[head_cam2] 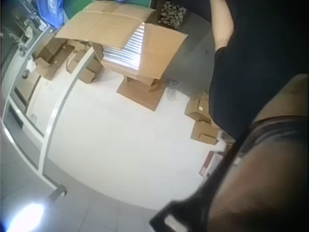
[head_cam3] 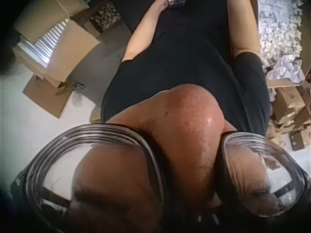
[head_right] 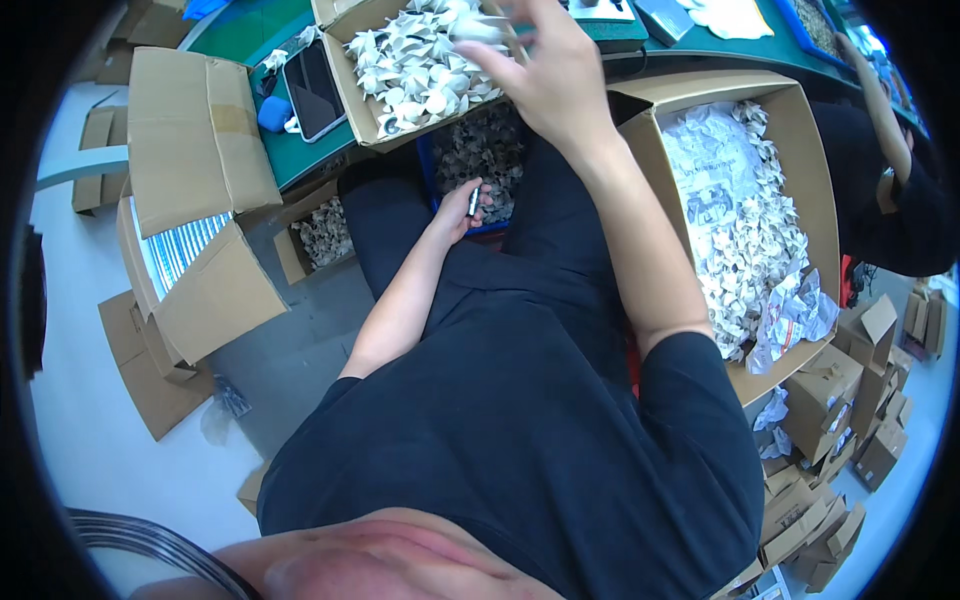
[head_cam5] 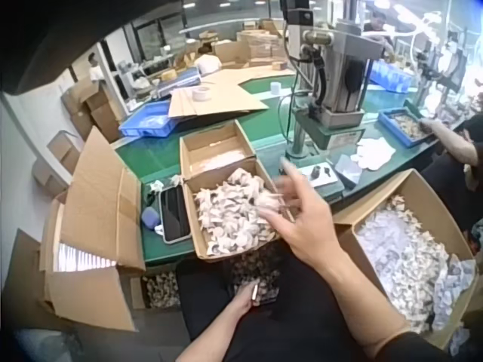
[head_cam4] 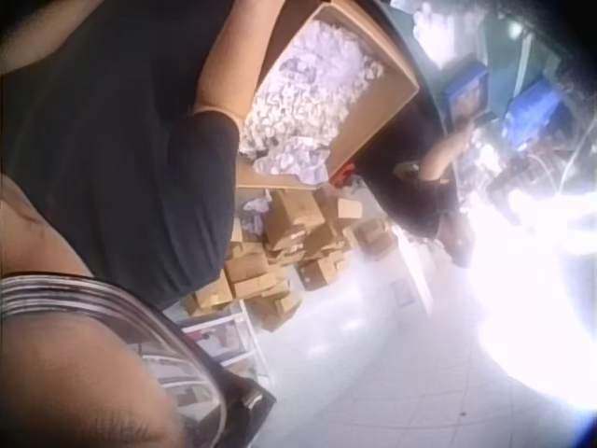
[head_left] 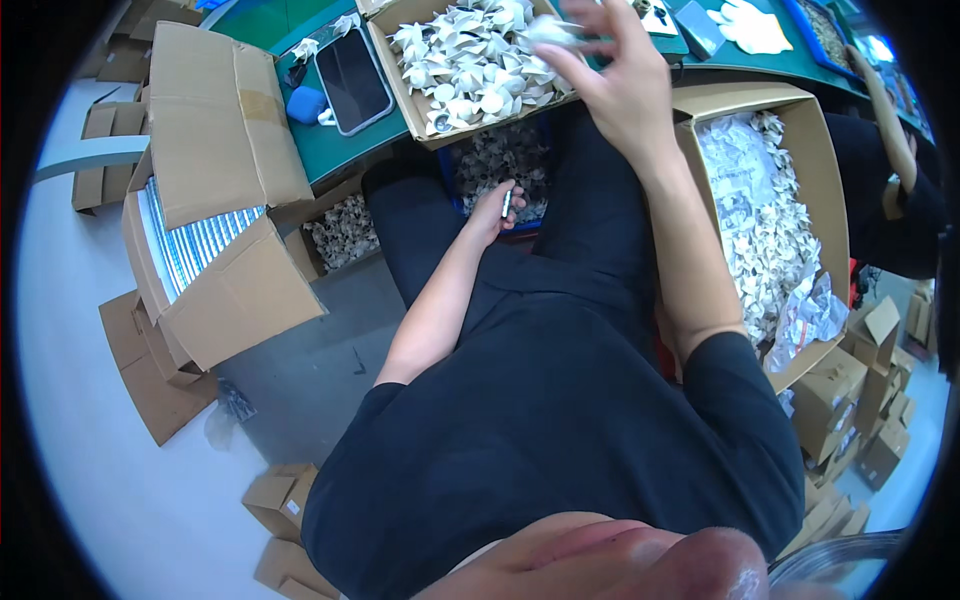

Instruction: The person retrieves components from boxes, presses parts using a benchtop machine, and fits them onto metal cylinders taken from a cardboard box.

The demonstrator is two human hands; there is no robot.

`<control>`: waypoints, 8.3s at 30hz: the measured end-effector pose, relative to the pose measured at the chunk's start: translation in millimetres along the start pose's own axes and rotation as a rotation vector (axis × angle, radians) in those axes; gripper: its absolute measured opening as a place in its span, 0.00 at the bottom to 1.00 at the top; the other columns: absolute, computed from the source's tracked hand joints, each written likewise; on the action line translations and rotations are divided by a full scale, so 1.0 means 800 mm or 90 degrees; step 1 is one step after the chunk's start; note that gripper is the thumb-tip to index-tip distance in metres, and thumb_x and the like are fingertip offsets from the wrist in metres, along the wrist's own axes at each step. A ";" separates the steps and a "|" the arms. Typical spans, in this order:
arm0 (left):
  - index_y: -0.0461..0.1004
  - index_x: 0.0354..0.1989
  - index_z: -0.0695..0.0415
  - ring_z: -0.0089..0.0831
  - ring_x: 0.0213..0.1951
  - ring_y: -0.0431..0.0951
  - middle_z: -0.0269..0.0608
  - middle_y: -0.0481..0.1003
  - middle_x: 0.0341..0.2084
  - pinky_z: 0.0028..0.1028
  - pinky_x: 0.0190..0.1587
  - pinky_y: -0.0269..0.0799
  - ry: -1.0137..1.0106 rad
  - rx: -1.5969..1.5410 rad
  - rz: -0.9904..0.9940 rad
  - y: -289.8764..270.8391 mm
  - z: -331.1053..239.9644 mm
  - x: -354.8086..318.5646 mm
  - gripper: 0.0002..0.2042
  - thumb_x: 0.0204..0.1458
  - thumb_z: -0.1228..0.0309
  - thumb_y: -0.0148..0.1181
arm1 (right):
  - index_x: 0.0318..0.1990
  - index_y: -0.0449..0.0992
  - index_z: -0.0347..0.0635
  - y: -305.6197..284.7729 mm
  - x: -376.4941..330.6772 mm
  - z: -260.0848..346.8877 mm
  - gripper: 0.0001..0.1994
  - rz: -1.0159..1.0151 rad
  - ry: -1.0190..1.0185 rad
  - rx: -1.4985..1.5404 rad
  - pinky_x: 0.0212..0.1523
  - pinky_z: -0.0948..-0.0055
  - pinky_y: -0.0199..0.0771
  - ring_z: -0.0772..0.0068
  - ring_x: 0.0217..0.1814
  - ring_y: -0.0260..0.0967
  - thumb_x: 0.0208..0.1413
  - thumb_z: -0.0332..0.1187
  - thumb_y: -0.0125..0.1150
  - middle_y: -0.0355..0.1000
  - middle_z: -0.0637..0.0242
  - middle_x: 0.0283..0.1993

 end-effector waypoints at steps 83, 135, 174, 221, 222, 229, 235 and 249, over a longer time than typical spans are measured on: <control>0.76 0.53 0.65 0.19 0.23 0.66 0.44 0.80 0.33 0.20 0.27 0.61 -0.118 -0.005 0.327 0.046 -0.022 -0.032 0.17 0.69 0.63 0.49 | 0.46 0.81 0.31 -0.111 0.031 -0.153 0.16 0.137 0.648 0.677 0.33 0.84 0.67 0.84 0.33 0.69 0.71 0.38 0.57 0.76 0.67 0.33; 0.74 0.54 0.63 0.22 0.23 0.68 0.37 0.76 0.30 0.25 0.27 0.62 -0.098 -0.045 0.098 0.010 -0.002 0.008 0.18 0.66 0.60 0.53 | 0.54 0.80 0.39 -0.466 -0.264 -0.172 0.17 0.267 0.686 -0.564 0.49 0.64 0.75 0.61 0.45 0.76 0.60 0.36 0.64 0.79 0.56 0.42; 0.76 0.52 0.62 0.19 0.23 0.67 0.35 0.76 0.29 0.22 0.26 0.62 -0.009 -0.013 0.092 0.014 -0.029 -0.005 0.17 0.67 0.61 0.53 | 0.51 0.81 0.35 -0.119 0.094 -0.227 0.13 0.295 0.544 0.081 0.44 0.71 0.78 0.66 0.42 0.77 0.65 0.33 0.63 0.78 0.60 0.49; 0.63 0.65 0.58 0.19 0.29 0.70 0.47 0.77 0.42 0.22 0.33 0.67 0.222 -0.254 0.517 0.126 -0.135 -0.163 0.23 0.65 0.66 0.62 | 0.51 0.80 0.41 -0.025 -0.060 -0.014 0.15 0.665 0.115 -0.001 0.36 0.73 0.74 0.73 0.36 0.72 0.57 0.30 0.71 0.76 0.65 0.39; 0.62 0.66 0.58 0.19 0.28 0.69 0.47 0.76 0.42 0.22 0.33 0.66 0.235 -0.256 0.554 0.134 -0.141 -0.171 0.25 0.65 0.66 0.62 | 0.50 0.80 0.41 -0.026 -0.080 -0.021 0.14 0.747 0.160 0.048 0.35 0.74 0.73 0.73 0.34 0.72 0.57 0.30 0.71 0.75 0.65 0.37; 0.59 0.69 0.58 0.19 0.27 0.68 0.47 0.76 0.42 0.22 0.33 0.67 0.244 -0.151 0.510 0.155 -0.139 -0.173 0.29 0.63 0.65 0.64 | 0.47 0.81 0.39 -0.037 -0.093 -0.042 0.12 0.709 0.191 0.090 0.31 0.74 0.74 0.73 0.31 0.73 0.56 0.32 0.72 0.75 0.64 0.34; 0.59 0.69 0.59 0.19 0.27 0.68 0.50 0.78 0.41 0.22 0.33 0.68 0.290 -0.113 0.513 0.150 -0.141 -0.169 0.29 0.63 0.66 0.64 | 0.44 0.82 0.40 -0.082 -0.004 -0.097 0.11 0.337 0.277 -0.078 0.18 0.79 0.70 0.78 0.21 0.71 0.61 0.37 0.69 0.73 0.70 0.26; 0.63 0.68 0.58 0.19 0.28 0.70 0.51 0.79 0.41 0.22 0.35 0.69 0.127 -0.081 0.358 0.103 -0.057 -0.108 0.22 0.67 0.71 0.56 | 0.33 0.81 0.31 -0.101 0.107 -0.267 0.15 0.499 0.168 -0.487 0.33 0.64 0.75 0.66 0.32 0.78 0.56 0.38 0.70 0.77 0.53 0.26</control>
Point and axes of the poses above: each hand's wrist, its own x-axis towards the middle knuckle, its own y-axis out of the palm, z = x × y, the point moved 4 cm from there along x, towards the middle knuckle
